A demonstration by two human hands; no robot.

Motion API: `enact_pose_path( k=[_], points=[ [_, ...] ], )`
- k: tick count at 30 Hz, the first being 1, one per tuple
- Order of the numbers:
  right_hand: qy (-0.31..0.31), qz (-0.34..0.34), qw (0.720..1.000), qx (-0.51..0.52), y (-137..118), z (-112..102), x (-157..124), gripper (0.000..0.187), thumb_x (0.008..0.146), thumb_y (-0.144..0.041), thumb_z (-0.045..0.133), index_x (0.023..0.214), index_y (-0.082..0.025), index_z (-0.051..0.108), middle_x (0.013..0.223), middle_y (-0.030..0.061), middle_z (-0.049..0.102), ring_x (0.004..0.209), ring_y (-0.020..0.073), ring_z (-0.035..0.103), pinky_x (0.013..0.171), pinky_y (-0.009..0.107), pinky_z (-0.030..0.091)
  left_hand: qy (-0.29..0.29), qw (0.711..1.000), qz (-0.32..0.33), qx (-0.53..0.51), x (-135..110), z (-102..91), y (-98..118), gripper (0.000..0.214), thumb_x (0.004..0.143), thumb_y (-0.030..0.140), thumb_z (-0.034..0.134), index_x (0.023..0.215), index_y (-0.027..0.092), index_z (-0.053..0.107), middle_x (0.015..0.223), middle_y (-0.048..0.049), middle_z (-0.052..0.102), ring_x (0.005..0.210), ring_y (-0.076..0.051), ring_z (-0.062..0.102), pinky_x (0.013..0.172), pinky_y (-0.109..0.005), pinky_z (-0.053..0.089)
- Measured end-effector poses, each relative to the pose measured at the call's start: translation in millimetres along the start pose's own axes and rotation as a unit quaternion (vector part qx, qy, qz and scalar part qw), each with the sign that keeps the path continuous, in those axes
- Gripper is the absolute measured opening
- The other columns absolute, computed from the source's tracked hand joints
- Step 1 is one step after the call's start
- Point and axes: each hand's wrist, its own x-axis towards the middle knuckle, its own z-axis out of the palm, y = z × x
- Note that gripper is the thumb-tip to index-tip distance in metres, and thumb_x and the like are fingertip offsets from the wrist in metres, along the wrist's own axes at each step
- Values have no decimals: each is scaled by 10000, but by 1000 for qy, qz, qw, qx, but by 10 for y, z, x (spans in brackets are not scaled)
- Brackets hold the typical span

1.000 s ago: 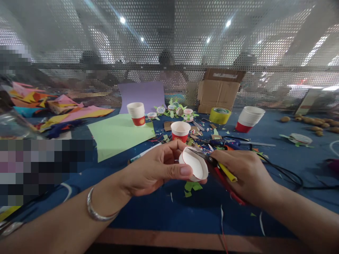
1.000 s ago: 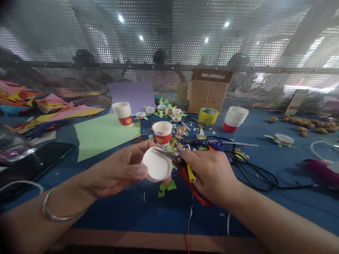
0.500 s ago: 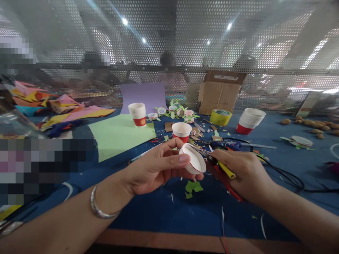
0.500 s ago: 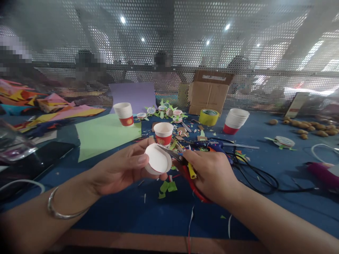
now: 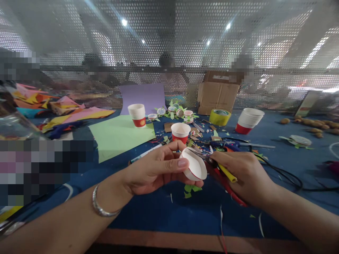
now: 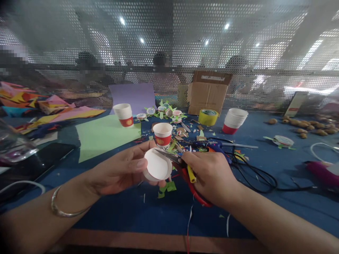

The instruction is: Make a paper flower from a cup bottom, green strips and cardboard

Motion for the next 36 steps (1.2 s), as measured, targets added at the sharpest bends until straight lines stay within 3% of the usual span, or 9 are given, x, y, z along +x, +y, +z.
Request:
enact_pose_path(
  k=[10,15,24,29,36],
  points=[
    [17,6,999,-49,42,5,-13,220,805,-101,461,920,-184,629,630,3,639,519,156,549,532,279,316,11,1000,6,-19,13,-24,-13,363,929,293,668,1225,97,596,1096,-146,715,992,-272,758,794,-221,611],
    [-28,17,999,-32,28,-20,38,151,844,-126,524,914,-175,649,635,4,658,520,147,598,513,260,336,52,998,10,-25,28,-16,-15,272,950,259,627,1161,88,607,1037,-140,723,929,-250,768,733,-193,606],
    [-9,9,1000,-18,-26,2,39,130,896,-167,481,883,-194,607,611,-10,608,506,138,500,512,264,306,6,1000,-10,-27,8,-22,-17,183,955,296,618,997,119,597,981,-136,725,847,-206,773,692,-173,599],
    [6,-6,1000,-15,4,7,1,134,870,-124,482,909,-195,590,620,-13,597,519,140,460,525,269,296,-15,999,-13,-29,9,-33,-18,208,960,304,614,1023,107,627,990,-139,725,846,-195,774,699,-160,596],
    [24,-13,999,-17,14,-11,3,148,850,-117,494,932,-205,580,619,-24,578,506,136,442,515,268,280,10,1000,-12,-16,9,-26,15,341,918,379,661,1056,68,683,929,-139,729,748,-175,757,625,-145,574]
  ],
)
